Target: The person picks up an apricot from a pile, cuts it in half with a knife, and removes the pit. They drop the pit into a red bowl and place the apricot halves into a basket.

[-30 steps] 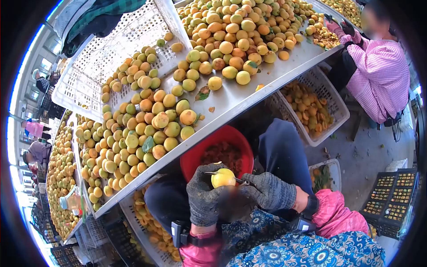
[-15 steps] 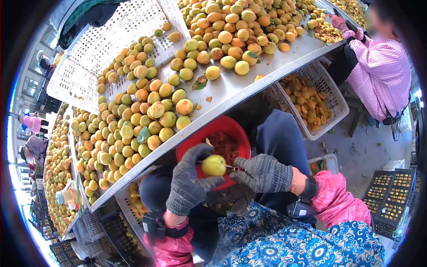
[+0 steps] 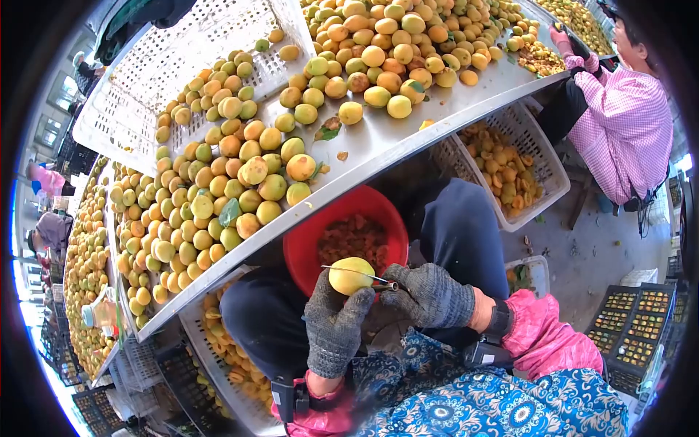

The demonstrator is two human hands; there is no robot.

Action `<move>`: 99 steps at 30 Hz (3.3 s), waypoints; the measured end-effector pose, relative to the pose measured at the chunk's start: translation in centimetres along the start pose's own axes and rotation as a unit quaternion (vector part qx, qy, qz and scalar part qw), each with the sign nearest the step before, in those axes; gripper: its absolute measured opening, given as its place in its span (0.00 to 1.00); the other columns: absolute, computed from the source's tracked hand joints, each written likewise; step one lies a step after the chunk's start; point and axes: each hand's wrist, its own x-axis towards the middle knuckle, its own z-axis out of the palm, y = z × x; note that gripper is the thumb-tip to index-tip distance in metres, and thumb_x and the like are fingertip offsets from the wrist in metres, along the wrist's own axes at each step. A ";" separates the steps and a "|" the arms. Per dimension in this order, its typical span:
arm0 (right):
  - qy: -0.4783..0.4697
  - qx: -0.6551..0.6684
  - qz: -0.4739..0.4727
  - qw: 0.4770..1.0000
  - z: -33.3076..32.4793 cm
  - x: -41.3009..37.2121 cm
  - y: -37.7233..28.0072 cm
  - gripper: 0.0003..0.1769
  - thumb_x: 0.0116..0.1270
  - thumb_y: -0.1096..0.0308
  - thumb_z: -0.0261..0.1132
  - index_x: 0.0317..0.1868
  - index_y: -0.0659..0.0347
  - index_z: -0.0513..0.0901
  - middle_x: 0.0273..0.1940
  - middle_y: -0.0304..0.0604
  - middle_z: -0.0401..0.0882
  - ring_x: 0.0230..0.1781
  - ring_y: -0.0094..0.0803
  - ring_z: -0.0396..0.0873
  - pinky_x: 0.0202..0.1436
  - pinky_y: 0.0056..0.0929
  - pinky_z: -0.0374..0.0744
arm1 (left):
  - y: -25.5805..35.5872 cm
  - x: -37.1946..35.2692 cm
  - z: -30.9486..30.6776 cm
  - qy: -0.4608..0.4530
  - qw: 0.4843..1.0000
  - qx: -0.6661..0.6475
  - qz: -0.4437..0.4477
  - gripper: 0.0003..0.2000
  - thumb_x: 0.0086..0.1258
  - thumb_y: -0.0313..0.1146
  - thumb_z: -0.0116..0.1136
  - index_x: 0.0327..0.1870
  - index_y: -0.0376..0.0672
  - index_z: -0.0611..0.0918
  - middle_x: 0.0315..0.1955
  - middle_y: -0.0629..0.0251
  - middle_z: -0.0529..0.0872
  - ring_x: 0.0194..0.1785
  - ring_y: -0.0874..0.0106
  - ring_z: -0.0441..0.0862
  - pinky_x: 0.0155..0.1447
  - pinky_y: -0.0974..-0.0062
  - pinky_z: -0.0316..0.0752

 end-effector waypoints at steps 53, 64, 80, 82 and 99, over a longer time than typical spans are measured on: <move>0.083 0.212 0.145 0.963 5.6 3.8 -1.9 0.19 0.63 0.64 0.68 0.52 0.64 0.79 0.40 0.47 0.84 0.43 0.29 0.82 0.47 0.28 0.79 | -10.7 1.0 0.2 0.140 0.977 0.139 0.079 0.13 0.71 0.31 0.48 0.50 0.31 0.76 0.34 0.44 0.81 0.38 0.56 0.82 0.38 0.61 0.75; 0.060 0.464 0.243 0.849 3.3 3.8 -1.8 0.22 0.63 0.58 0.68 0.54 0.61 0.80 0.32 0.39 0.83 0.24 0.18 0.77 0.25 0.15 0.74 | -5.9 0.9 0.0 0.091 0.827 -0.508 -0.222 0.32 0.72 0.63 0.39 0.53 0.39 0.76 0.45 0.57 0.82 0.49 0.65 0.81 0.54 0.67 0.78; 0.057 0.443 0.252 0.858 1.2 1.2 -4.2 0.17 0.62 0.63 0.69 0.46 0.66 0.83 0.33 0.38 0.84 0.31 0.18 0.80 0.32 0.17 0.77 | -4.3 -2.7 -0.2 0.025 0.975 -0.218 0.034 0.29 0.56 0.30 0.67 0.61 0.37 0.72 0.50 0.60 0.79 0.53 0.67 0.77 0.60 0.73 0.72; 0.049 0.435 0.275 0.856 0.9 0.8 -4.3 0.15 0.62 0.63 0.69 0.44 0.66 0.84 0.32 0.37 0.84 0.30 0.17 0.80 0.31 0.16 0.77 | -3.7 -2.8 -0.7 0.005 0.979 -0.198 0.054 0.32 0.53 0.30 0.71 0.62 0.37 0.72 0.50 0.59 0.80 0.54 0.68 0.78 0.60 0.72 0.73; 0.229 0.555 0.089 0.795 -1.1 2.5 -7.9 0.17 0.73 0.56 0.58 0.36 0.63 0.78 0.16 0.32 0.68 0.07 0.18 0.63 0.09 0.18 0.61 | -3.5 -5.5 1.5 0.016 0.983 0.056 0.176 0.27 0.48 0.31 0.73 0.51 0.34 0.78 0.40 0.56 0.85 0.45 0.69 0.84 0.52 0.72 0.77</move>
